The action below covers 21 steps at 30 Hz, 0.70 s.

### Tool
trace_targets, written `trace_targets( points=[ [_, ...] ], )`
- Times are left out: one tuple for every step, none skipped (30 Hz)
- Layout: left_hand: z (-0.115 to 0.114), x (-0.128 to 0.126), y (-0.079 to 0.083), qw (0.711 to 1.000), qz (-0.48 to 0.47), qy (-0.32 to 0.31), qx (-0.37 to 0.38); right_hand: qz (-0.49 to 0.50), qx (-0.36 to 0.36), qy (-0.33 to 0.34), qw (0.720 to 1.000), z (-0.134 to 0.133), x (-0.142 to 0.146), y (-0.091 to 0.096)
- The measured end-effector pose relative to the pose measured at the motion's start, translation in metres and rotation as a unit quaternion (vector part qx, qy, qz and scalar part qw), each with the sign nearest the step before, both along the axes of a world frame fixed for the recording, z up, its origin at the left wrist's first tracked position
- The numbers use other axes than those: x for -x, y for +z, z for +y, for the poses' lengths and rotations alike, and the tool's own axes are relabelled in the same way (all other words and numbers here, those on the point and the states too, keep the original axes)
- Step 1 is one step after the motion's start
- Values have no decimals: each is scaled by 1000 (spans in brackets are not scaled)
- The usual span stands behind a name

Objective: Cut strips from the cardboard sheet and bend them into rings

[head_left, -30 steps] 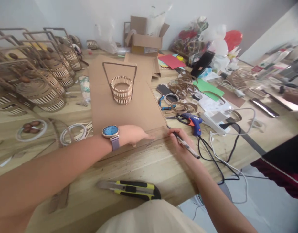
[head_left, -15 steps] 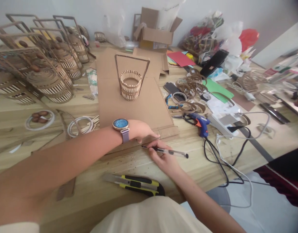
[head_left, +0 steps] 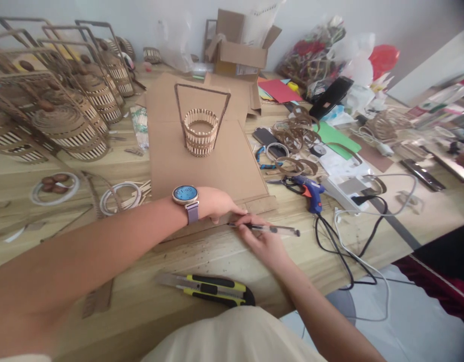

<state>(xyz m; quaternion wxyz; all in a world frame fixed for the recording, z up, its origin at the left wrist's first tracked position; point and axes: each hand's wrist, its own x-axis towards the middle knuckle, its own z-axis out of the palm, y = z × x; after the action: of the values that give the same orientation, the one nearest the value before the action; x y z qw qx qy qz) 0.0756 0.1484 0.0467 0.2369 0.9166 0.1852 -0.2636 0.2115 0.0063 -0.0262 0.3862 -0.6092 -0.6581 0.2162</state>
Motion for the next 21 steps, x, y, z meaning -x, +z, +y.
trace_targets(
  points=[
    [-2, -1, 5, 999, 34, -17, -9, -6, 3, -17, 1000, -1, -12, 1],
    [-3, -2, 9, 998, 57, -25, -15, -12, 5, -39, 999, -3, -25, 2],
    [-4, -2, 13, 997, 74, -32, -22, -20, 4, -65, 998, -6, -39, 4],
    [-5, -3, 15, 996, 82, -35, -26, -28, 3, -93, 995, -9, -52, 6],
    [-6, -3, 17, 995, 84, -36, -27, -37, -2, -122, 992, -12, -65, 8],
    [-6, -3, 18, 995, 85, -38, -29, -44, -8, -149, 988, -15, -75, 10],
    [-6, -3, 18, 995, 85, -39, -29, -48, -19, -178, 983, -18, -82, 11],
    [-6, -3, 18, 995, 84, -39, -29, -53, -33, -201, 978, -20, -85, 13],
    [-6, -4, 18, 995, 84, -40, -29, -62, -47, -211, 974, -21, -84, 14],
    [-6, -4, 18, 995, 85, -40, -29, -75, -58, -205, 974, -21, -80, 14],
    [-6, -4, 17, 995, 81, -41, -30, -92, -63, -181, 977, -19, -74, 13],
    [-7, -4, 16, 996, 74, -43, -33, -110, -63, -145, 981, -16, -66, 12],
    [-7, -3, 14, 996, 64, -45, -38, -126, -55, -105, 985, -12, -57, 10],
    [-7, 0, 12, 997, 53, -48, -43, -136, -47, -74, 987, -9, -49, 7],
    [-8, 3, 9, 997, 39, -51, -48, -143, -41, -58, 987, -6, -43, 4],
    [-7, 8, 6, 997, 24, -54, -53, -148, -36, -50, 987, -3, -39, 2],
    [-7, 14, 3, 997, 13, -56, -57, -151, -34, -51, 987, -1, -36, 0],
    [-7, 22, 0, 997, 3, -57, -61, -154, -32, -53, 986, -1, -36, -2],
    [-6, 31, -2, 996, -4, -58, -62, -157, -30, -52, 986, 0, -37, -3],
    [-6, 40, -4, 996, -6, -57, -64, -159, -30, -51, 985, 0, -38, -4],
    [-5, 49, -5, 997, -5, -54, -61, -159, -30, -50, 986, 0, -40, -5]
  ],
)
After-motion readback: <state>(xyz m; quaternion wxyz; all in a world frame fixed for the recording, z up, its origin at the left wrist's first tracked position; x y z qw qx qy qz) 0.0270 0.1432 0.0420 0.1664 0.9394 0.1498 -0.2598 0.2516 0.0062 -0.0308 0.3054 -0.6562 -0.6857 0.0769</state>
